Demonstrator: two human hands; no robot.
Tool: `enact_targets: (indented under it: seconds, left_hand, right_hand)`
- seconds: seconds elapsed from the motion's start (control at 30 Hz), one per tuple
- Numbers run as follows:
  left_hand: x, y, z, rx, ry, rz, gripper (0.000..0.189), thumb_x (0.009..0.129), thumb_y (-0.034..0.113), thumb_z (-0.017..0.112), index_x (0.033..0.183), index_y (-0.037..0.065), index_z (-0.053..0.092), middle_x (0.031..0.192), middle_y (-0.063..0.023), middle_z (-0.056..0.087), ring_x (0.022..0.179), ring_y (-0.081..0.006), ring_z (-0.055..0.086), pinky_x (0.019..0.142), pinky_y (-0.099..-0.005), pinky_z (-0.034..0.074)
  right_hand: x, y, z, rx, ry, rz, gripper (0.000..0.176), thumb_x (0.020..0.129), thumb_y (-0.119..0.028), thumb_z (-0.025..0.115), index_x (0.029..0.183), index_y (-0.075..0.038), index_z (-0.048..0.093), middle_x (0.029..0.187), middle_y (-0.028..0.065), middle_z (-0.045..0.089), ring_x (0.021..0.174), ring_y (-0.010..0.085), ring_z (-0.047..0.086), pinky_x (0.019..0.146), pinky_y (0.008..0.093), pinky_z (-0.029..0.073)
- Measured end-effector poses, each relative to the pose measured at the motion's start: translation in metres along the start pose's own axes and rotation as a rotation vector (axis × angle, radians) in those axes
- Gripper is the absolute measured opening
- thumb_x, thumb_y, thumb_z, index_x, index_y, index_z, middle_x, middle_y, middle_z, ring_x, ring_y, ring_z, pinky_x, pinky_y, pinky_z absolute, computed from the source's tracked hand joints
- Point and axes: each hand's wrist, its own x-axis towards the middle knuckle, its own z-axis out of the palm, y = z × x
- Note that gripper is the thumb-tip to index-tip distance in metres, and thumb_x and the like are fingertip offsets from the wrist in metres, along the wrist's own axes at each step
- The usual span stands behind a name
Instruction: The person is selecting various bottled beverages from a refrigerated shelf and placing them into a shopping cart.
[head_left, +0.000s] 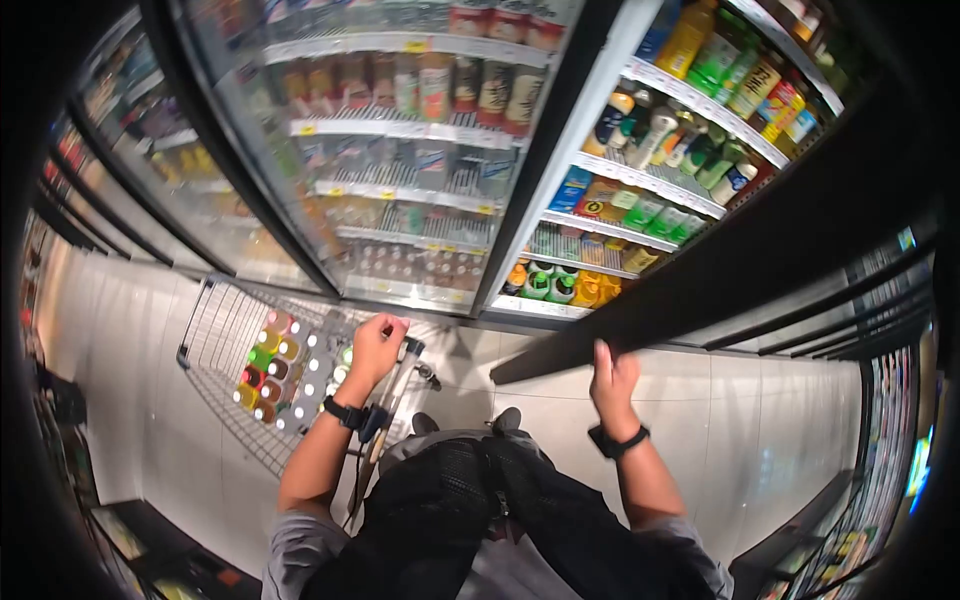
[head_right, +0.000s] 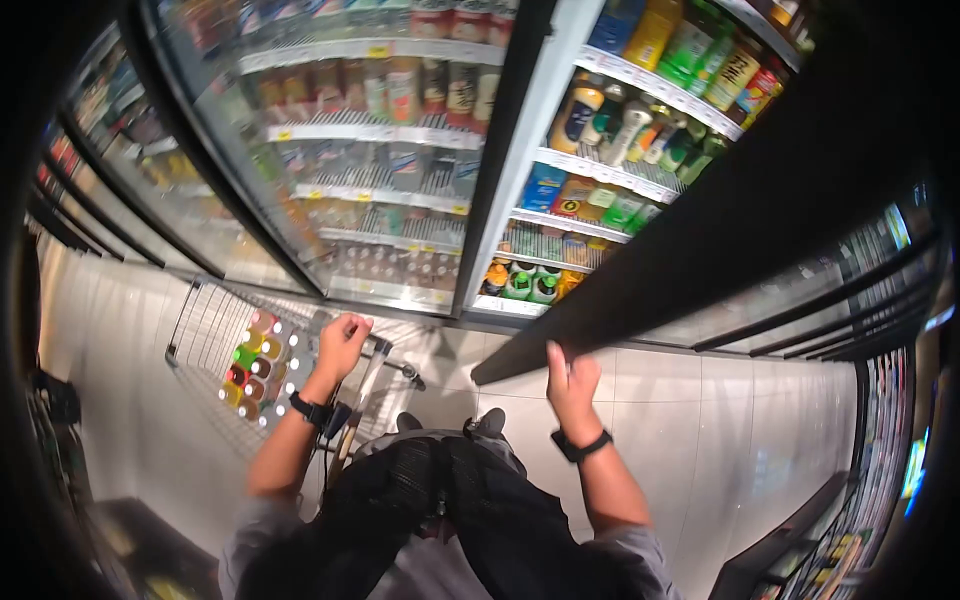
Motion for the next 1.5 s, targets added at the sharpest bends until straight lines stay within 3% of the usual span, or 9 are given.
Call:
enact_targets:
  seconds: [0.2, 0.33, 0.6, 1.0, 1.07, 1.13, 1.2, 1.37, 1.5]
  left_hand:
    - [-0.127, -0.049, -0.040, 0.003, -0.083, -0.300, 0.033, 0.086, 0.027, 0.074, 0.098, -0.002, 0.064, 0.082, -0.0102, 0.068, 0.075, -0.0176, 0.065, 0.067, -0.0306, 0.051]
    - [-0.180, -0.075, -0.031, 0.079, -0.084, -0.246, 0.042, 0.083, 0.034, 0.077, 0.099, -0.002, 0.064, 0.078, -0.0110, 0.067, 0.072, -0.0198, 0.064, 0.067, -0.0336, 0.051]
    - [-0.185, -0.071, -0.021, 0.478, -0.197, -0.611, 0.038, 0.081, 0.034, 0.075, 0.081, -0.004, 0.068, 0.070, -0.0264, 0.064, 0.069, -0.0439, 0.064, 0.064, -0.0486, 0.050]
    - [-0.189, -0.060, -0.012, 0.729, -0.022, -0.605, 0.039, 0.077, 0.041, 0.071, 0.084, 0.002, 0.072, 0.082, -0.0254, 0.068, 0.081, -0.0429, 0.066, 0.074, -0.0504, 0.053]
    - [-0.184, -0.041, -0.009, 0.756, -0.039, -0.696, 0.037, 0.077, 0.040, 0.069, 0.087, 0.005, 0.073, 0.083, -0.0216, 0.069, 0.084, -0.0410, 0.066, 0.079, -0.0482, 0.053]
    - [-0.183, -0.033, -0.005, 0.776, 0.000, -0.757, 0.033, 0.077, 0.039, 0.068, 0.091, 0.010, 0.075, 0.090, -0.0190, 0.071, 0.087, -0.0369, 0.068, 0.081, -0.0462, 0.054]
    - [-0.184, -0.032, -0.007, 0.736, 0.002, -0.764, 0.033, 0.077, 0.037, 0.068, 0.093, 0.010, 0.075, 0.091, -0.0178, 0.071, 0.088, -0.0361, 0.068, 0.082, -0.0452, 0.055]
    - [-0.186, -0.026, -0.007, 0.696, 0.028, -0.773, 0.034, 0.077, 0.039, 0.068, 0.091, 0.009, 0.074, 0.089, -0.0172, 0.071, 0.087, -0.0363, 0.068, 0.082, -0.0450, 0.054]
    - [-0.185, -0.022, -0.007, 0.689, 0.028, -0.786, 0.032, 0.077, 0.036, 0.068, 0.093, 0.009, 0.074, 0.091, -0.0169, 0.071, 0.089, -0.0345, 0.068, 0.083, -0.0437, 0.054]
  right_hand:
    - [0.121, 0.004, 0.092, 0.077, 0.152, -0.077, 0.035, 0.095, -0.036, 0.059, 0.097, -0.002, 0.068, 0.081, 0.0234, 0.066, 0.079, 0.0438, 0.064, 0.065, 0.0478, 0.050]
    - [0.178, 0.026, 0.126, -0.136, 0.162, -0.020, 0.044, 0.095, -0.042, 0.057, 0.093, 0.000, 0.067, 0.082, 0.0261, 0.066, 0.079, 0.0467, 0.063, 0.068, 0.0510, 0.050]
    - [0.195, 0.032, 0.131, -0.083, 0.164, -0.072, 0.041, 0.093, -0.038, 0.060, 0.078, 0.000, 0.058, 0.071, 0.0253, 0.063, 0.068, 0.0452, 0.062, 0.059, 0.0517, 0.049]
    - [0.195, 0.042, 0.128, 0.052, 0.108, -0.144, 0.047, 0.091, -0.043, 0.064, 0.068, -0.004, 0.051, 0.063, 0.0231, 0.054, 0.060, 0.0468, 0.052, 0.051, 0.0492, 0.039]
    - [0.196, 0.046, 0.133, 0.066, 0.150, -0.220, 0.049, 0.093, -0.036, 0.067, 0.065, -0.001, 0.046, 0.054, 0.0188, 0.043, 0.052, 0.0329, 0.032, 0.048, 0.0418, 0.036]
    - [0.198, 0.055, 0.138, 0.094, 0.152, -0.263, 0.049, 0.093, -0.035, 0.067, 0.066, -0.001, 0.046, 0.053, 0.0159, 0.040, 0.050, 0.0233, 0.031, 0.047, 0.0388, 0.036]
    - [0.194, 0.054, 0.135, 0.072, 0.054, -0.181, 0.044, 0.093, -0.038, 0.065, 0.071, -0.002, 0.053, 0.060, 0.0201, 0.055, 0.053, 0.0401, 0.050, 0.049, 0.0422, 0.041]
    - [0.167, 0.067, 0.139, -0.159, -0.236, -0.117, 0.048, 0.095, -0.052, 0.052, 0.098, -0.008, 0.071, 0.072, 0.0187, 0.068, 0.072, 0.0410, 0.065, 0.065, 0.0504, 0.049]
    - [0.125, 0.122, 0.173, -0.458, -0.564, -0.076, 0.058, 0.090, -0.058, 0.055, 0.079, -0.004, 0.074, 0.076, 0.0228, 0.068, 0.077, 0.0444, 0.066, 0.069, 0.0538, 0.052]
